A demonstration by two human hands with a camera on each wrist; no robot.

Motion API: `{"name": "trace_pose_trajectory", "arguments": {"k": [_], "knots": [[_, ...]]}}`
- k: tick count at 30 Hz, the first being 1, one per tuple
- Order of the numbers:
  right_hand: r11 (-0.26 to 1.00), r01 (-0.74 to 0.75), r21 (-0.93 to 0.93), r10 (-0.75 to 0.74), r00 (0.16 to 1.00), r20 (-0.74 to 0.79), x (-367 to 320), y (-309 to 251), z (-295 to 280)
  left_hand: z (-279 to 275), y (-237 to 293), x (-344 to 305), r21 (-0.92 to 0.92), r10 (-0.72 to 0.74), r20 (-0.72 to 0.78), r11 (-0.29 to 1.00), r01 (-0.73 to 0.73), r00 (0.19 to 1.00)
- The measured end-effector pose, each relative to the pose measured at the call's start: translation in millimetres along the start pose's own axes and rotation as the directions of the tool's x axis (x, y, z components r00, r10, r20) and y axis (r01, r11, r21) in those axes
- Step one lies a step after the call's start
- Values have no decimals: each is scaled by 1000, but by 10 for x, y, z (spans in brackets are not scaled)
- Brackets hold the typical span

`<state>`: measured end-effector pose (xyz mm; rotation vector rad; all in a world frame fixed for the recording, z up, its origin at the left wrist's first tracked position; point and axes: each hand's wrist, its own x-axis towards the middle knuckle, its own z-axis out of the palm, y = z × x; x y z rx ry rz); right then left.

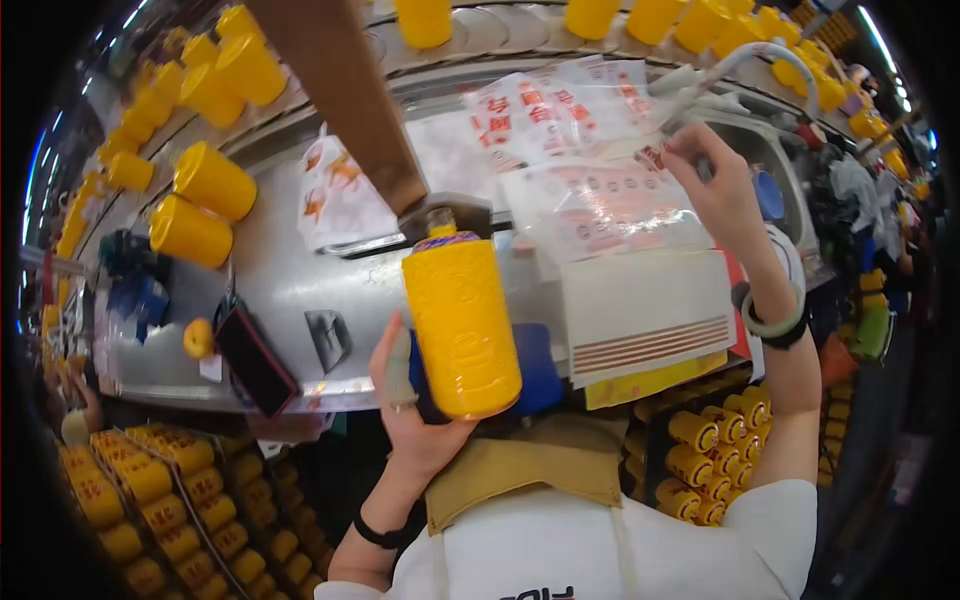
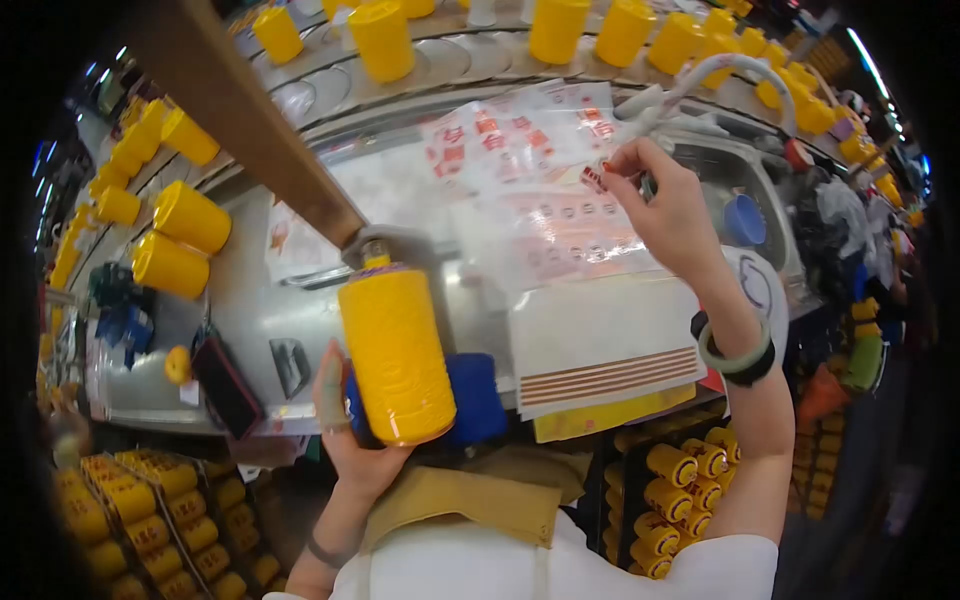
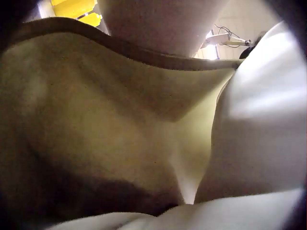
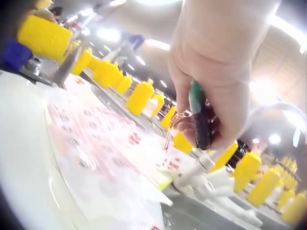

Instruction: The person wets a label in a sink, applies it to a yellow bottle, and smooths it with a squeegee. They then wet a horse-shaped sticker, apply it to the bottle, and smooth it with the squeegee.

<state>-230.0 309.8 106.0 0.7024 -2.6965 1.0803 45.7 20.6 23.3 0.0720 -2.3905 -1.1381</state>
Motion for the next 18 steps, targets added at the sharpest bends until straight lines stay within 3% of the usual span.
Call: {"name": "trace_pose_trajectory", "arguments": {"k": [2,4,6,10,15,17,18], "knots": [[998,49,45,-51,998,49,-166,-367,180,49,-66,-24,-84,-82,-13,993,80,997],[993,89,79,-95,992,82,-296,-601,350,62,-136,-51,-261,-161,93,948,181,982],[966,110,235,-142,982,124,-383,-762,478,36,-134,-30,-243,-150,94,955,169,984],[951,136,279,-204,952,229,-426,-1176,461,52,-143,-16,-297,-144,99,940,167,985],[914,223,340,-302,932,201,-400,-1470,350,13,-137,-34,-280,-132,111,947,158,985],[888,280,365,-354,922,155,-372,-1507,347,-16,-132,-34,-377,-226,220,878,296,949],[891,276,360,-346,927,144,-363,-1524,346,-36,-77,19,-377,-227,220,877,298,949]]}}
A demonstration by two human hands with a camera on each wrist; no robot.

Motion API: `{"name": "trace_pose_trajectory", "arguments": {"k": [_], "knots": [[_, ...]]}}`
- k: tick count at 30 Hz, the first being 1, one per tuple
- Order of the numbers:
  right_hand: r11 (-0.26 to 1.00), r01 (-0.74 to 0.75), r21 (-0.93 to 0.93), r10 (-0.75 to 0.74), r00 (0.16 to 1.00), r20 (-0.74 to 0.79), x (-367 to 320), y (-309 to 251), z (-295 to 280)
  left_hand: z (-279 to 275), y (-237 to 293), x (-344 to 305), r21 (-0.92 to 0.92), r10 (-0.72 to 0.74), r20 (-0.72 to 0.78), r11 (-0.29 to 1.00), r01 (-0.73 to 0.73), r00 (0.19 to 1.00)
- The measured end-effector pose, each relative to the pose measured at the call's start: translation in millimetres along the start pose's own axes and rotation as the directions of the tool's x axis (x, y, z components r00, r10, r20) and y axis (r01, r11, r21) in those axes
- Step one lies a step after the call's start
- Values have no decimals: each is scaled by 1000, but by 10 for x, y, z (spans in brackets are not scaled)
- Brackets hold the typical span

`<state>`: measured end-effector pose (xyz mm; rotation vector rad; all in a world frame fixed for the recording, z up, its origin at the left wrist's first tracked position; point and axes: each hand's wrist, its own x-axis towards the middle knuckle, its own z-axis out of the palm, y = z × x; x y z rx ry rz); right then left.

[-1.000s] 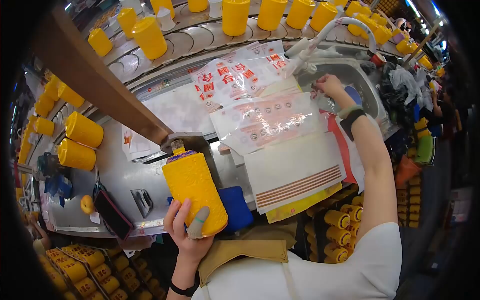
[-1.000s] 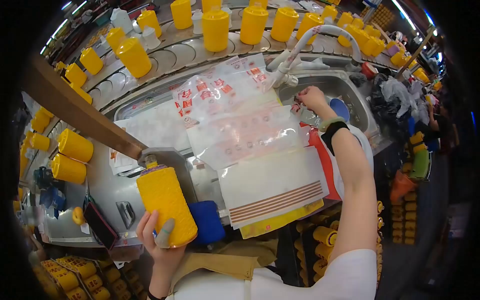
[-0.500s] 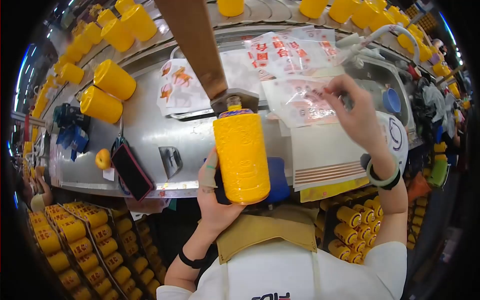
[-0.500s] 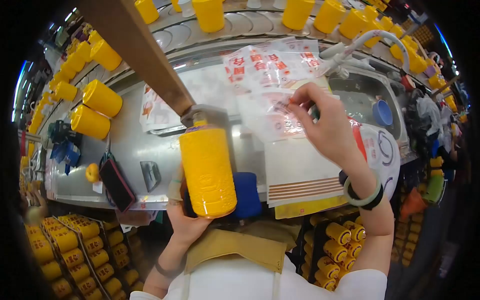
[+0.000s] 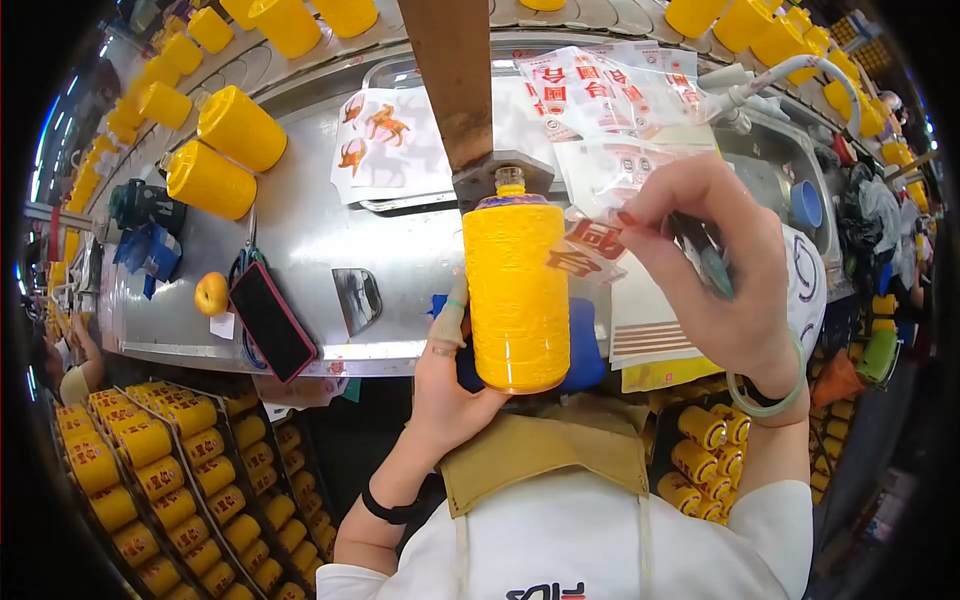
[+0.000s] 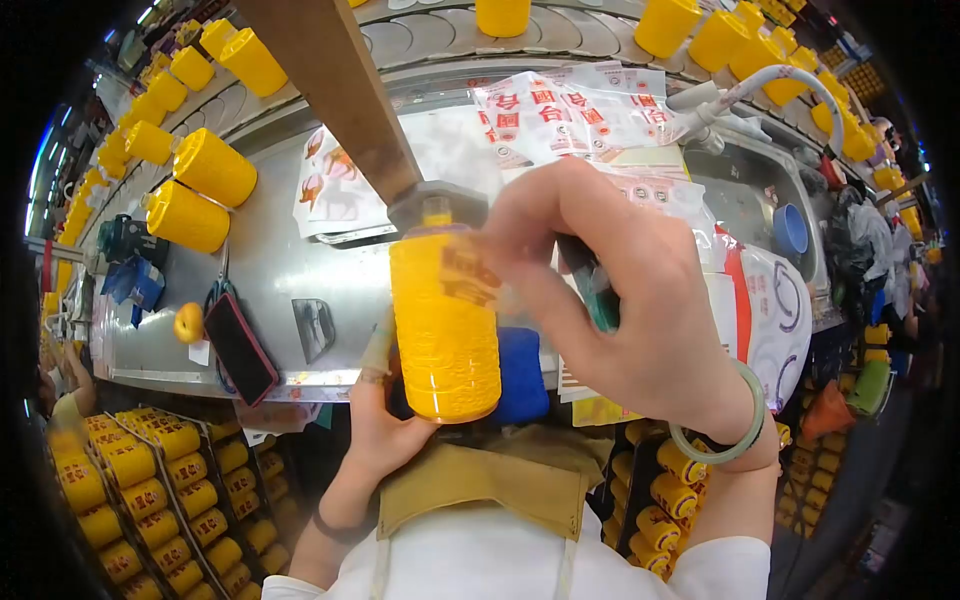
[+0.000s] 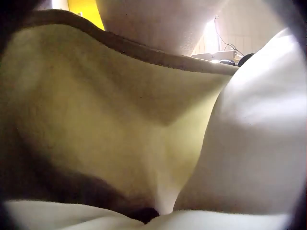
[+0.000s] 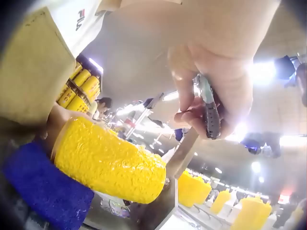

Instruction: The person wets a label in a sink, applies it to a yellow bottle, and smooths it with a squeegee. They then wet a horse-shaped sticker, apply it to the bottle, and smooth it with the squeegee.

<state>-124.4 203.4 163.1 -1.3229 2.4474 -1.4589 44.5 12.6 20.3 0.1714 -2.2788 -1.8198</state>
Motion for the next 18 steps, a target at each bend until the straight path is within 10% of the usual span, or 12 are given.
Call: {"name": "trace_pose_trajectory", "arguments": {"k": [2,6,10,13,18], "knots": [[1000,-10,-2,10,1000,-13,-1,-18,34,23,198,82,365,149,-34,922,-126,988],[999,-53,-11,53,998,-17,-55,21,75,79,285,84,445,322,-17,850,-281,947],[997,-43,-65,41,998,-40,-80,-23,13,-81,33,31,-57,-139,94,988,145,986],[999,-9,-46,9,1000,-6,-93,31,49,1,242,45,279,86,-19,957,-77,996],[999,0,-38,2,998,57,-133,-57,53,-4,-14,8,88,56,4,995,-56,998]]}}
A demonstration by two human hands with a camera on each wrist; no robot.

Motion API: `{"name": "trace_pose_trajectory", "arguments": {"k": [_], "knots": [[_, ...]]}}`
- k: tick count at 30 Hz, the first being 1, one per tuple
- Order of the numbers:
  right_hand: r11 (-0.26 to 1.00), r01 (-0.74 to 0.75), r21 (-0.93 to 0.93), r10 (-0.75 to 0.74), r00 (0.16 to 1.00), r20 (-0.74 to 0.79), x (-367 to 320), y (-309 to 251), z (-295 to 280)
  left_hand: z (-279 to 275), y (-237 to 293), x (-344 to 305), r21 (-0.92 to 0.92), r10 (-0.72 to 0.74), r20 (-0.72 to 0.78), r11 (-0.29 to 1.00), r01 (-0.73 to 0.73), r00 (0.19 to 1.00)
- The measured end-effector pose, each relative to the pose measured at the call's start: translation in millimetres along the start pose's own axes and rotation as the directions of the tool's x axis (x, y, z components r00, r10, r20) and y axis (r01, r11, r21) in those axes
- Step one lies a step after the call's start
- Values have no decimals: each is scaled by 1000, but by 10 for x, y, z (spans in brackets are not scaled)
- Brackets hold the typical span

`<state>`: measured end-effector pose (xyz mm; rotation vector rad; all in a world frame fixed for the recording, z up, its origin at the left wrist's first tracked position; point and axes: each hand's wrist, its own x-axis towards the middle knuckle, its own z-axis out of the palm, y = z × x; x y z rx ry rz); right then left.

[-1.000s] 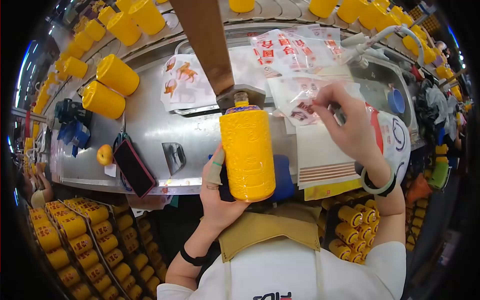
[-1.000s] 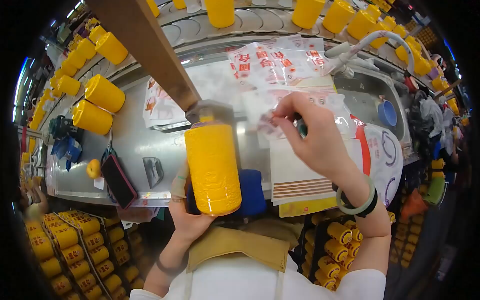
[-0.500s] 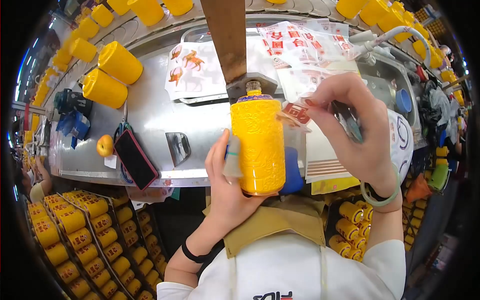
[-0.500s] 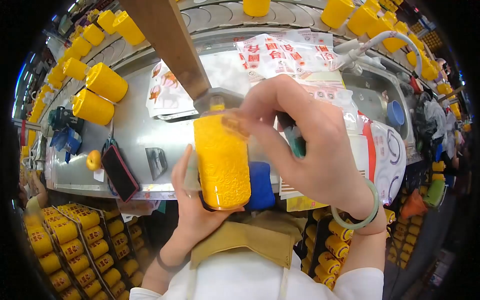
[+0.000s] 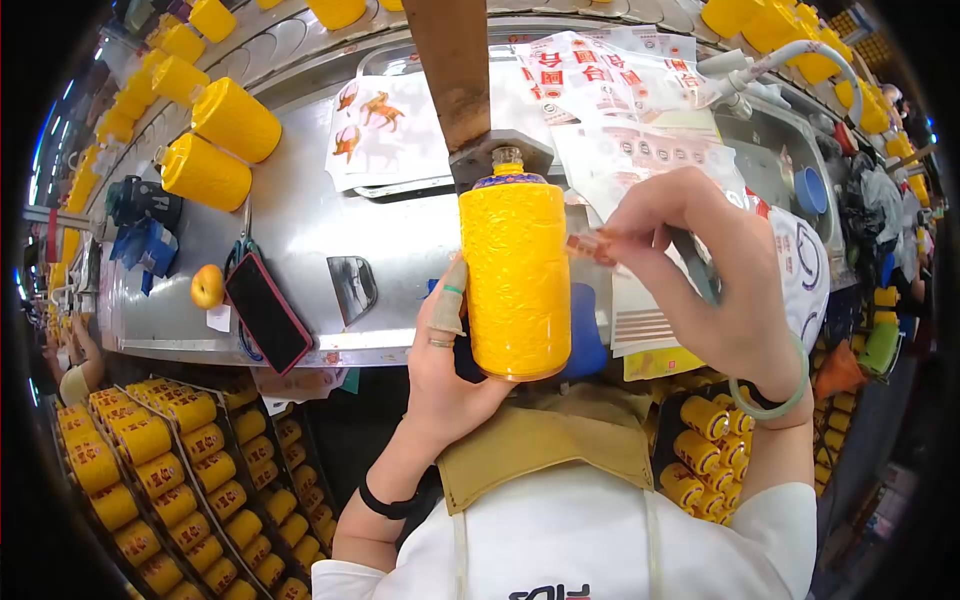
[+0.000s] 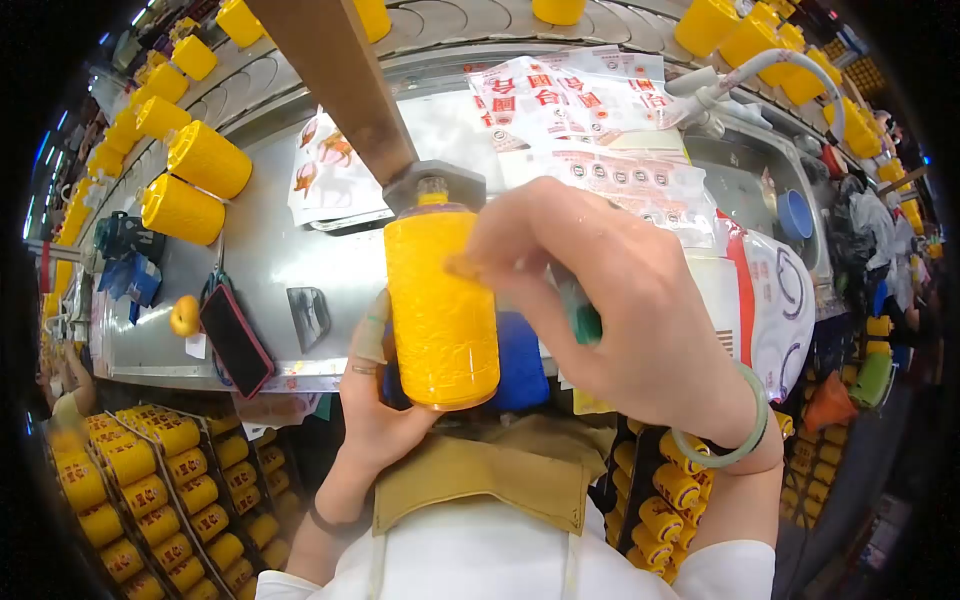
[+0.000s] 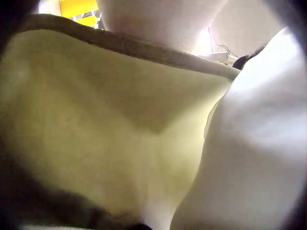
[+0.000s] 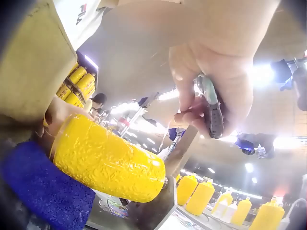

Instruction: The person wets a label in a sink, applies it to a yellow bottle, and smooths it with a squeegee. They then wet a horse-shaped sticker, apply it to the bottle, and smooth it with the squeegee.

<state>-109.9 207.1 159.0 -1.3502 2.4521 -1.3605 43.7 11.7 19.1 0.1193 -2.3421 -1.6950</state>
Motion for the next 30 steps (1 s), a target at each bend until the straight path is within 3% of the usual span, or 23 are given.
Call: {"name": "trace_pose_trajectory", "arguments": {"k": [2,4,5,7,8,10,11,13,14,16,18,19,21,22,23,24,26,30], "knots": [[1000,5,20,-6,1000,31,13,-103,-34,-45,-14,0,-35,-62,12,997,63,998],[975,-87,207,70,994,87,33,-200,-58,-109,10,75,65,-15,122,998,7,992],[974,-86,210,69,994,89,56,-184,-22,-158,84,122,68,-19,120,998,11,993],[947,-152,282,107,980,170,113,-74,88,-261,287,222,115,-84,296,992,52,952],[950,-177,255,120,967,225,135,46,140,-287,270,224,116,-85,294,992,52,952],[947,-209,244,153,961,228,159,192,239,-327,225,234,-83,-98,335,988,133,937],[942,-244,232,190,954,232,173,225,263,-316,225,258,-83,-99,334,987,134,937],[922,-304,241,240,935,260,194,231,281,-237,238,339,-464,-184,238,841,278,954],[927,-288,239,230,943,240,186,253,307,-169,218,370,-499,-174,152,836,227,973],[933,-273,235,224,950,217,187,300,357,-100,337,500,-505,-220,178,816,281,959],[990,-103,96,97,993,66,208,360,408,-72,414,557,-508,-266,205,794,334,942],[990,-106,95,100,993,63,221,428,411,-76,410,561,-507,-266,208,793,337,941],[980,-199,8,197,967,-164,255,577,420,-107,399,560,-559,-280,223,748,358,934],[962,-248,117,266,947,-182,237,603,447,-108,409,568,-559,-281,221,748,357,934],[962,-246,119,264,948,-179,226,623,480,-108,430,578,-576,-291,211,734,360,933],[918,-327,223,357,928,-109,212,636,519,-104,440,583,-592,-303,203,719,363,931],[761,-482,436,512,857,54,203,605,597,-75,440,597,-582,-325,194,721,375,926],[761,-508,403,529,846,67,195,585,746,-78,409,611,-571,-322,209,726,383,923]]}}
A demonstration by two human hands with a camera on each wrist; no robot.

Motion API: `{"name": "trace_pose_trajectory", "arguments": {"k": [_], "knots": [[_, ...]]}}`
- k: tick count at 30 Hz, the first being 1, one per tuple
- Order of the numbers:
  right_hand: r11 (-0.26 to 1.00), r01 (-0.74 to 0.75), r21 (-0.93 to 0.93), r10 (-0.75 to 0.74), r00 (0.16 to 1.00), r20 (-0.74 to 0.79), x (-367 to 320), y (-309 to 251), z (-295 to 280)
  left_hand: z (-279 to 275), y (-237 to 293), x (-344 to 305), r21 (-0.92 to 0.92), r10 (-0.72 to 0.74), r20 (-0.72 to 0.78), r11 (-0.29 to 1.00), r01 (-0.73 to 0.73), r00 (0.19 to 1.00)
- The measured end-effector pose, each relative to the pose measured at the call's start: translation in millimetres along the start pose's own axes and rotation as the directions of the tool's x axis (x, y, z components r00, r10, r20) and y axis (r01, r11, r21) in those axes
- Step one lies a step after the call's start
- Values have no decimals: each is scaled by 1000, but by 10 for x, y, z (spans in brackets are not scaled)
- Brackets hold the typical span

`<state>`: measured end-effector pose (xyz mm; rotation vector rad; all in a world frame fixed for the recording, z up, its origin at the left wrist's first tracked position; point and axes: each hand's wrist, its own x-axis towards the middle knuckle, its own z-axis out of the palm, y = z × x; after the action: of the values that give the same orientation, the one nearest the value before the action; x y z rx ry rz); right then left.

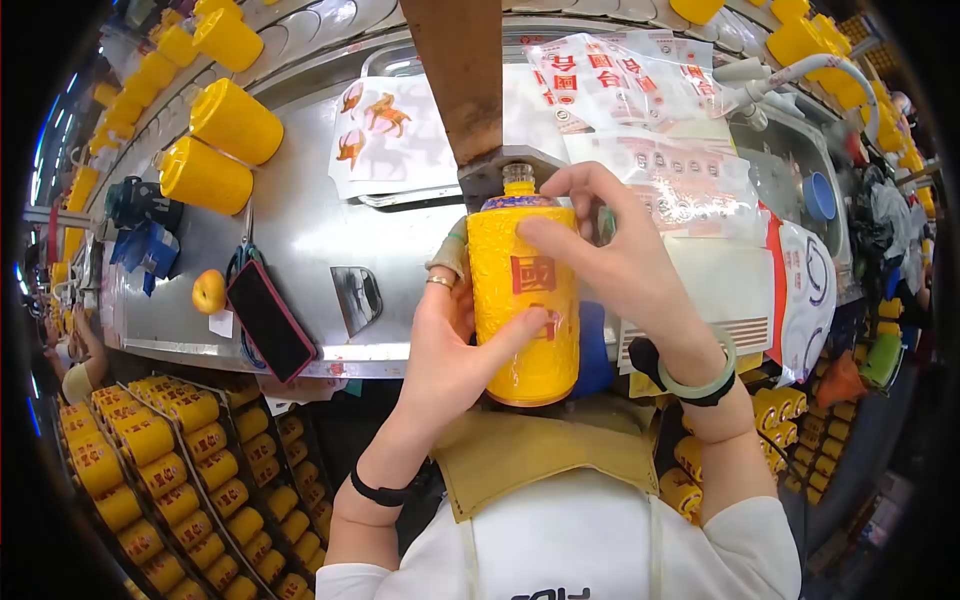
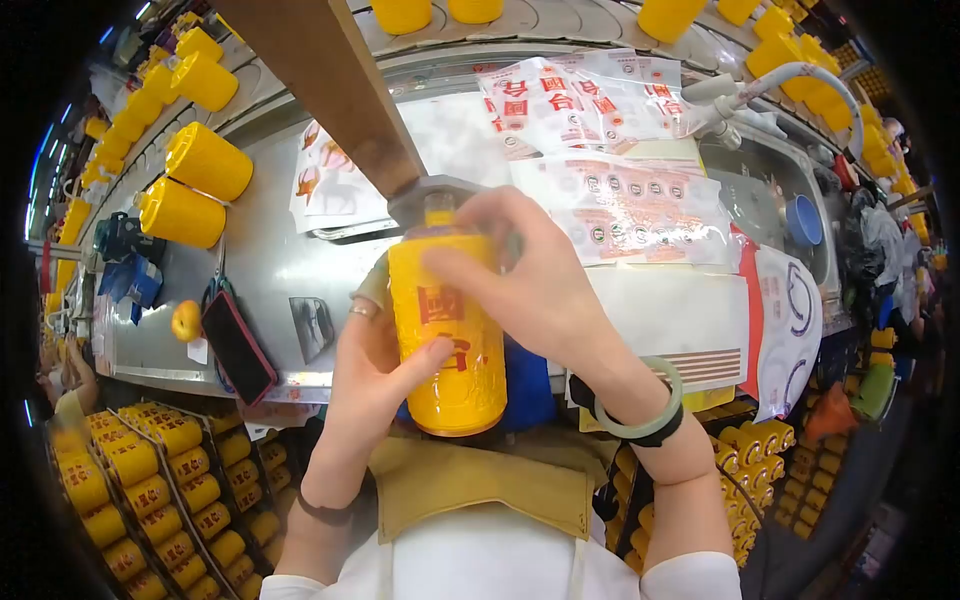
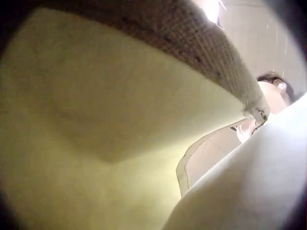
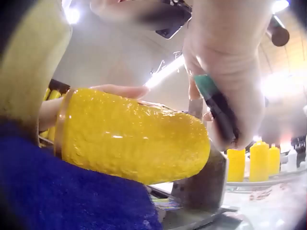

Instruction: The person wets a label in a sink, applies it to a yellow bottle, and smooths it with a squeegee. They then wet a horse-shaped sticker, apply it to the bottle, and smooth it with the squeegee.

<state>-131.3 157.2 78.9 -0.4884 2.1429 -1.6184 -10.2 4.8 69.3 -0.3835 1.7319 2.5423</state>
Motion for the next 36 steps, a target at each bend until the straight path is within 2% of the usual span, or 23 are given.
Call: {"name": "trace_pose_trajectory", "arguments": {"k": [13,15,16,18,21,23,25,26,36], "knots": [[998,-41,45,41,999,-10,-13,-32,17,-10,-9,-11,7,-10,-23,1000,10,1000],[986,-21,165,28,999,-40,-32,42,4,-28,-19,-2,42,61,3,997,-61,998],[986,-21,166,28,999,-39,-61,69,-3,-48,-23,21,43,61,2,997,-61,998],[918,-104,384,136,989,-56,-158,117,-3,-87,-30,84,-100,25,-44,995,-29,999],[890,-142,434,184,981,-57,-317,171,64,-62,32,150,-179,-51,-89,983,34,995],[884,-157,439,198,979,-47,-402,178,105,-55,22,164,-170,-61,-96,985,44,994],[903,-115,414,145,989,-40,-441,229,141,-51,-8,165,-139,-51,-122,990,34,991],[925,-124,360,147,988,-39,-439,295,148,-55,-17,165,-139,-49,-122,990,32,991],[899,-160,408,179,984,-7,-424,255,171,-78,-46,155,-135,-15,-111,991,0,994]]}}
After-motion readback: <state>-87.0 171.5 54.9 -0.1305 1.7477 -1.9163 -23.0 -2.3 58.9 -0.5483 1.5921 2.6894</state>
